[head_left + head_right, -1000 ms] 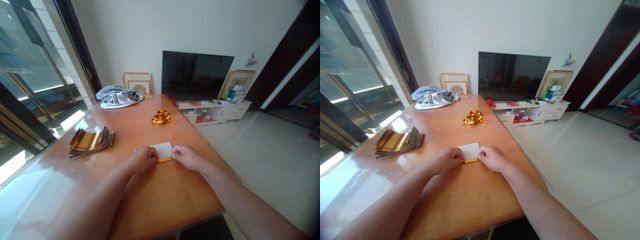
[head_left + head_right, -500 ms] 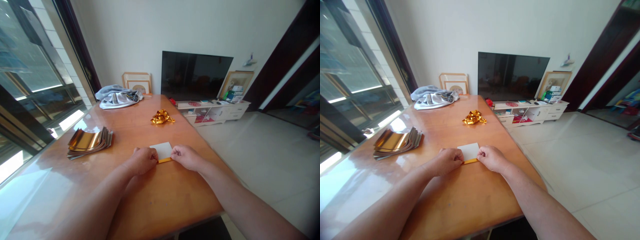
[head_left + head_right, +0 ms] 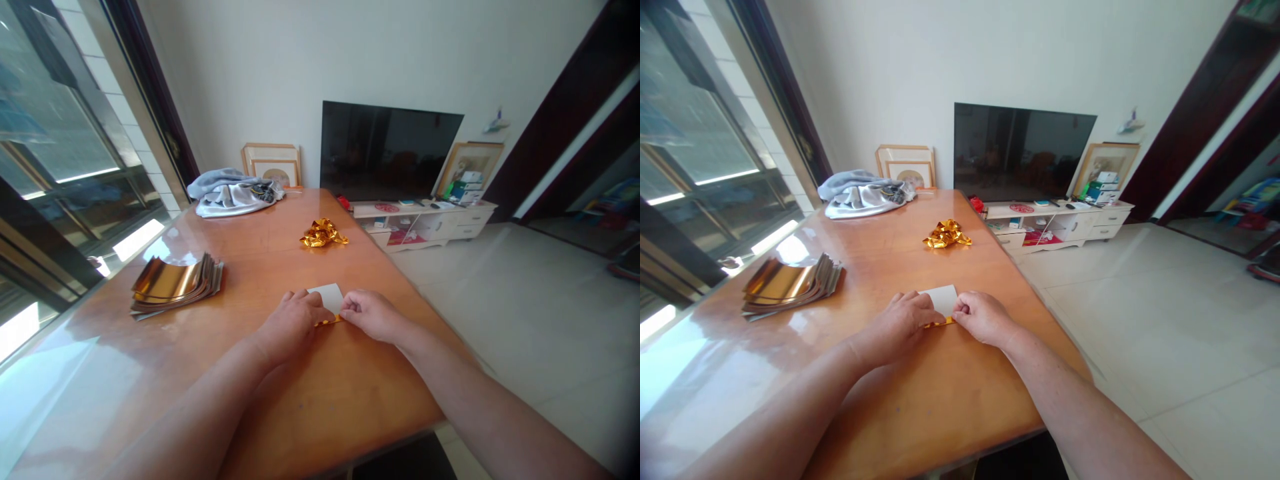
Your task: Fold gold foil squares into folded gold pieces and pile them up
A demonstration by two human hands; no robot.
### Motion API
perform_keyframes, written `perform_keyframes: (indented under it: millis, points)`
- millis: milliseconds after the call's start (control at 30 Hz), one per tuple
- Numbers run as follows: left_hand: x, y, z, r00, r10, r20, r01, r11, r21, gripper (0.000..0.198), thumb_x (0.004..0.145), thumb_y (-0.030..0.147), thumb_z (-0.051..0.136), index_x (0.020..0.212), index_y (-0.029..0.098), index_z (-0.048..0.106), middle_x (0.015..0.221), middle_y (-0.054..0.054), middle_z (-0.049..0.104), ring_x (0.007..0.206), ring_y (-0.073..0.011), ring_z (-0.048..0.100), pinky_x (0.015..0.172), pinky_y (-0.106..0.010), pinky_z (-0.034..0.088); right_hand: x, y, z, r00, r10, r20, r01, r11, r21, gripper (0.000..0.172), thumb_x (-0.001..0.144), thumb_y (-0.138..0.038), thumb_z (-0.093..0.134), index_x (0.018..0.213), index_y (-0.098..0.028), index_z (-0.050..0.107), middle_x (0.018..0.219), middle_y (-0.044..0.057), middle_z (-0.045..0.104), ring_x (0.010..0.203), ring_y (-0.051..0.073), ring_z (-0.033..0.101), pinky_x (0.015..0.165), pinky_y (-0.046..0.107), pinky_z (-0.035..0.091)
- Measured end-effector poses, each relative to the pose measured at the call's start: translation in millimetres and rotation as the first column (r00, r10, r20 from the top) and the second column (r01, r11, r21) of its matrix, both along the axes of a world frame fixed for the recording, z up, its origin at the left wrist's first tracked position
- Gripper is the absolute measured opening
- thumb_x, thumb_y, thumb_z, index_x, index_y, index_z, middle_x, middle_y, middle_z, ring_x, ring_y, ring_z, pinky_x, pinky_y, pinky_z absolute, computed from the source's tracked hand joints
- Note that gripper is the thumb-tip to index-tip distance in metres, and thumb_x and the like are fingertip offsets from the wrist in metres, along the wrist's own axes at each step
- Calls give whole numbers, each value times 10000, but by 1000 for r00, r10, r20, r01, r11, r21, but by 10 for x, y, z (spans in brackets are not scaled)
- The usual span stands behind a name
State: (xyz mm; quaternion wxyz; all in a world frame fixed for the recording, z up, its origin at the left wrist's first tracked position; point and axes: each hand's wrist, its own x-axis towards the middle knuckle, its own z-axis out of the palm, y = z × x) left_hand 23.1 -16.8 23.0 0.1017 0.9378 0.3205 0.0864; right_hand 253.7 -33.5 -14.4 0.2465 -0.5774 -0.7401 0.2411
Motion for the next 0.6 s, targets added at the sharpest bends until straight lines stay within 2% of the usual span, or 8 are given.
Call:
perform_keyframes:
  millis: [133,333,500,600]
  points:
    - [42,-31,31,997,-42,-66,43,999,7,318,896,158,485,1032,284,743,990,-82,616,973,-248,518,848,-347,371,7,-1,1,1000,17,-2,-17,1000,1,82,848,-271,608,834,-209,660,788,-1,684,680,140,572,565,232,342]
    - [61,-33,30,993,-79,-92,82,996,28,271,930,189,471,914,236,738,949,-89,608,917,-239,509,832,-344,372,38,5,-45,1000,-22,8,22,999,42,80,845,-282,621,825,-209,649,814,6,668,697,138,575,572,231,348]
    - [46,-38,35,988,-74,-135,86,992,87,251,917,176,498,940,245,738,966,-94,614,934,-249,516,828,-360,363,69,6,-80,997,-68,30,66,996,63,91,850,-290,613,820,-205,629,822,5,665,704,138,581,586,230,367]
    - [31,-42,32,986,-71,-152,90,989,121,234,913,181,512,936,252,734,973,-91,617,939,-255,520,799,-362,356,95,9,-31,995,-88,54,83,993,84,135,888,-289,554,816,-200,626,831,12,677,732,149,599,618,239,402]
